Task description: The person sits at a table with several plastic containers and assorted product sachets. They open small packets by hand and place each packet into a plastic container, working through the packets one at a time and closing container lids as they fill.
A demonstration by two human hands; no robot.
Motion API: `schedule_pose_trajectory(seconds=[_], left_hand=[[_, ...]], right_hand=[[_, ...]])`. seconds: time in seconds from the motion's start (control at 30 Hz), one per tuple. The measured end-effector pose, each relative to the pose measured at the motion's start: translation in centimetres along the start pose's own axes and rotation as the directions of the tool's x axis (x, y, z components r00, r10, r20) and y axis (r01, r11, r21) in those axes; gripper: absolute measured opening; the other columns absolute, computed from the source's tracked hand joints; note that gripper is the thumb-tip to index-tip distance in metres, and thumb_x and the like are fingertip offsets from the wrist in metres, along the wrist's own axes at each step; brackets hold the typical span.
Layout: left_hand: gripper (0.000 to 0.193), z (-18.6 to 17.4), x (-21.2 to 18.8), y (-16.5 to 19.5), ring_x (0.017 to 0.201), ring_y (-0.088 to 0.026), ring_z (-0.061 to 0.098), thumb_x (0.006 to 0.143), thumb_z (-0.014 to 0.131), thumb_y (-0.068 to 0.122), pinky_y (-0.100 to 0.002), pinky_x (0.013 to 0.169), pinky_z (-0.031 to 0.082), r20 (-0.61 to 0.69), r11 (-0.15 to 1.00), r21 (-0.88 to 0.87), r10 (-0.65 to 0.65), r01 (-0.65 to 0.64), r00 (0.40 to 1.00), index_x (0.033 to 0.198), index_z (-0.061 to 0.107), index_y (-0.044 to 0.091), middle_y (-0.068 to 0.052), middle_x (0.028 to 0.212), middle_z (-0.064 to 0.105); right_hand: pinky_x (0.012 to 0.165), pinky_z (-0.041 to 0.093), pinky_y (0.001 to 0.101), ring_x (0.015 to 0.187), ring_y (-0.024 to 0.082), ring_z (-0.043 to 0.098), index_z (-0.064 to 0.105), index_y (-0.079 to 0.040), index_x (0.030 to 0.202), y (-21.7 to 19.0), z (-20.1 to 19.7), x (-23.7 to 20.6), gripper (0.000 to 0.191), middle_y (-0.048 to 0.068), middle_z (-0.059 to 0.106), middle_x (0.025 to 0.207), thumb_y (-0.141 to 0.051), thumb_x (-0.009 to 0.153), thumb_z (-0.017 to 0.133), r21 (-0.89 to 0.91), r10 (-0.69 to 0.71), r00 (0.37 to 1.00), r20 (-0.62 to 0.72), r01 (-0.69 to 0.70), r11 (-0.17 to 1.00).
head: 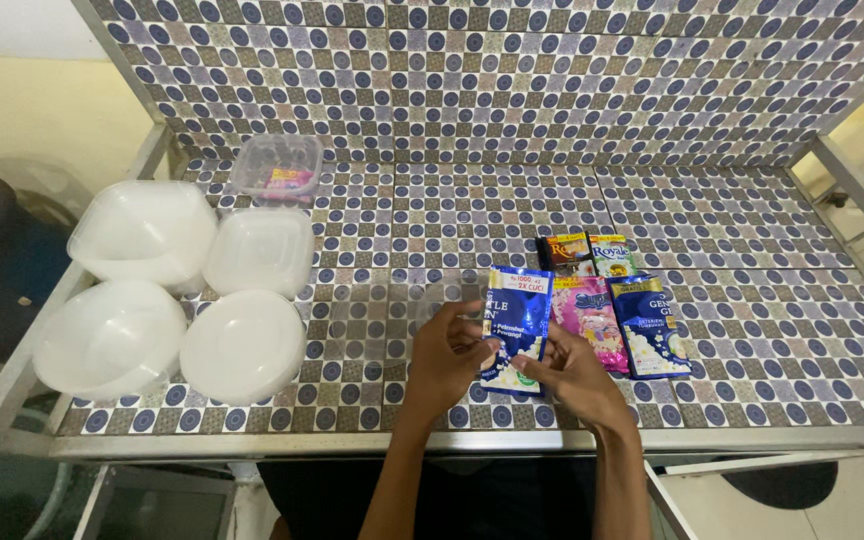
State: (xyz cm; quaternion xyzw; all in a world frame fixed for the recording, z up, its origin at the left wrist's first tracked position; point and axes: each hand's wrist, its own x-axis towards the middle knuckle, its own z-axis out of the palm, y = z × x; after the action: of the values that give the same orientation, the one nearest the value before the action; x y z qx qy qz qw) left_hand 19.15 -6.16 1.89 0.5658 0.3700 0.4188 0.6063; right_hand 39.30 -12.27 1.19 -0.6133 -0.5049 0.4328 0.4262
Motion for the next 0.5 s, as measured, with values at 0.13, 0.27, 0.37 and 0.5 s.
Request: schedule_pose_trajectory(seconds=[0.13,0.27,0.37,0.5], left_hand=[[0.044,1.0,-0.2,0.1,0.083,-0.018,0.072,0.080,0.080,0.006,-0.033,0.068,0.059,-0.166,0.979,0.164,0.150,-0.123,0.975,0.121,0.066,0.002,-0.012,0.096,0.068],[0.028,1.9,-0.8,0.9,0.091,-0.025,0.074,0.092,0.076,0.011,-0.035,0.077,0.059,-0.128,0.804,0.440,0.498,-0.401,0.858,0.117,0.068,0.001,-0.016,0.101,0.068],[0.026,2.1,-1.0,1.5,0.086,-0.022,0.076,0.103,0.062,0.021,-0.035,0.075,0.060,-0.101,0.955,0.259,0.175,-0.144,0.979,0.120,0.064,0.002,-0.014,0.098,0.073],[0.027,1.8,-0.4,1.5,0.093,-0.016,0.072,0.102,0.063,0.019,-0.031,0.078,0.057,-0.083,0.990,0.051,0.134,-0.130,0.988,0.122,0.061,-0.001,-0.014,0.104,0.074]], right_hand=[[0.055,0.039,0.0226,0.066,0.002,0.048,0.068,-0.006,0.117,-1.8,1.0,-0.6,0.035,-0.009,0.063,0.079,-0.010,0.084,0.078,0.050,-0.023,0.999,0.035,0.021,0.999],[0.058,0.041,0.0270,0.070,0.007,0.050,0.066,-0.006,0.130,-2.9,1.6,-0.8,0.042,-0.001,0.060,0.084,-0.021,0.091,0.074,0.009,-0.021,0.999,0.048,0.021,1.000],[0.079,0.050,0.0269,0.093,0.009,0.062,0.059,-0.008,0.141,-3.1,2.0,-0.6,0.049,-0.001,0.068,0.104,-0.030,0.098,0.065,0.036,-0.083,0.994,0.067,0.081,0.996],[0.083,0.054,0.0321,0.097,0.017,0.067,0.065,-0.013,0.139,-2.6,2.5,-0.4,0.041,0.004,0.067,0.107,-0.032,0.103,0.058,-0.197,-0.281,0.959,-0.044,0.267,0.943]])
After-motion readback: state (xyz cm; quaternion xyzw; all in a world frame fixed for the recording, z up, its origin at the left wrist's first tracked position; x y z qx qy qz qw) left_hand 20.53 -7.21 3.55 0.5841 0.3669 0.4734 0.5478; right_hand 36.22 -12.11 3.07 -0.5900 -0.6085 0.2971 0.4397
